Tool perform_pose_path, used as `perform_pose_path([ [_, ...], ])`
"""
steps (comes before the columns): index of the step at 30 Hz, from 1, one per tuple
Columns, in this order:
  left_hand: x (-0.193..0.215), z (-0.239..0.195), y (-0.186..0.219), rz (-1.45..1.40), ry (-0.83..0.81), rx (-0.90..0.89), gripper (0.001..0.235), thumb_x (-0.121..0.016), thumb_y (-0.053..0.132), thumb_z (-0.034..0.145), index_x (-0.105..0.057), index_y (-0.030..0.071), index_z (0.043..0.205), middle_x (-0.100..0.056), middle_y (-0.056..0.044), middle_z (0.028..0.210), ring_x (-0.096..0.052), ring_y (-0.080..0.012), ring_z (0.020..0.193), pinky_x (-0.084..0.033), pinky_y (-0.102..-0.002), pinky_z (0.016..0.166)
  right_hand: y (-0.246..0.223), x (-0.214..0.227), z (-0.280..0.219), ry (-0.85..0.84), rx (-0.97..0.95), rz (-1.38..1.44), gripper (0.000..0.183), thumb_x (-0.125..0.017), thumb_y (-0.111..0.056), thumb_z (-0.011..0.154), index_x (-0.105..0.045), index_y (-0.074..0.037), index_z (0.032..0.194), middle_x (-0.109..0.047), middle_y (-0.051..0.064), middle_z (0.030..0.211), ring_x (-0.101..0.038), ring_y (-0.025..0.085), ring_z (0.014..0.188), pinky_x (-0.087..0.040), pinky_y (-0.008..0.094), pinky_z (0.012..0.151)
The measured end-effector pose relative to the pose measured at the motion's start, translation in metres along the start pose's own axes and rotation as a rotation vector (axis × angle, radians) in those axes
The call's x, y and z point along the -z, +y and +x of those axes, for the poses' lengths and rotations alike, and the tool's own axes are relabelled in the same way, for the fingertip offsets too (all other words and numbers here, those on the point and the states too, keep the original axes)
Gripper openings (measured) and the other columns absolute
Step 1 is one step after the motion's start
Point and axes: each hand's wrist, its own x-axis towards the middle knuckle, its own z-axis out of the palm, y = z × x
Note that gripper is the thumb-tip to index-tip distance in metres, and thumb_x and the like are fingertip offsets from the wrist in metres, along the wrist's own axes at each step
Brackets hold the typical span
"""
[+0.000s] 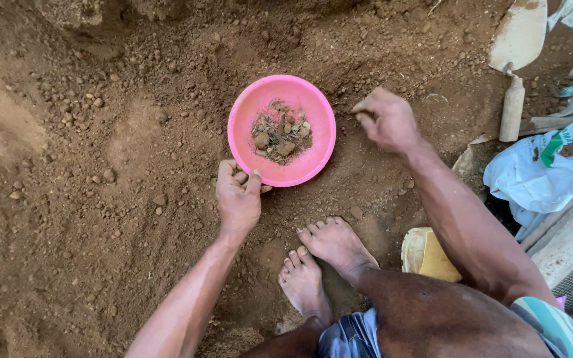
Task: The person sifts through loose soil with both hands, picking out small stones and debris and placing them into a pink plastic bowl. A trowel and a white basket are visible nearby, but the person works by hand.
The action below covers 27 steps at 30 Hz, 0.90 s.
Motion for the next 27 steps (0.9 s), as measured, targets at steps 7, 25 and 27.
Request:
perform_pose_path([
  [7,-0.003,0.0,0.008,0.009,-0.015,0.031,0.016,-0.053,-0.001,0.101,-0.044,-0.001,0.115,-0.074,-0.018,0.101,-0.074,-0.019,0.083,-0.065,-0.029,0.071,0.001,-0.021,-0.009,0.025,0.084,-0.159,0.009,-0.076,-0.011,0.09,-0.079,-0.01,0.098,-0.072,0.008,0.093,-0.071,0.025,0.079,-0.06,0.037,0.068],
  [25,-0.006,0.001,-0.002,-0.061,-0.038,0.003,0.018,-0.053,-0.002,0.103,-0.043,-0.001,0.117,-0.073,-0.017,0.104,-0.072,-0.0158,0.083,-0.062,-0.026,0.071,0.006,0.039,-0.039,-0.48,-0.435,0.03,0.015,-0.075,-0.01,0.089,-0.081,-0.01,0.102,-0.079,0.007,0.1,-0.075,0.019,0.084,-0.059,0.038,0.084],
  [27,-0.005,0.002,-0.002,-0.046,-0.04,0.004,0.018,-0.053,-0.001,0.102,-0.043,-0.001,0.117,-0.073,-0.018,0.103,-0.073,-0.016,0.083,-0.062,-0.026,0.071,0.012,0.034,-0.048,-0.452,-0.449,0.037,0.015,-0.078,-0.013,0.086,-0.08,-0.008,0.1,-0.078,0.008,0.098,-0.074,0.02,0.082,-0.059,0.038,0.082],
])
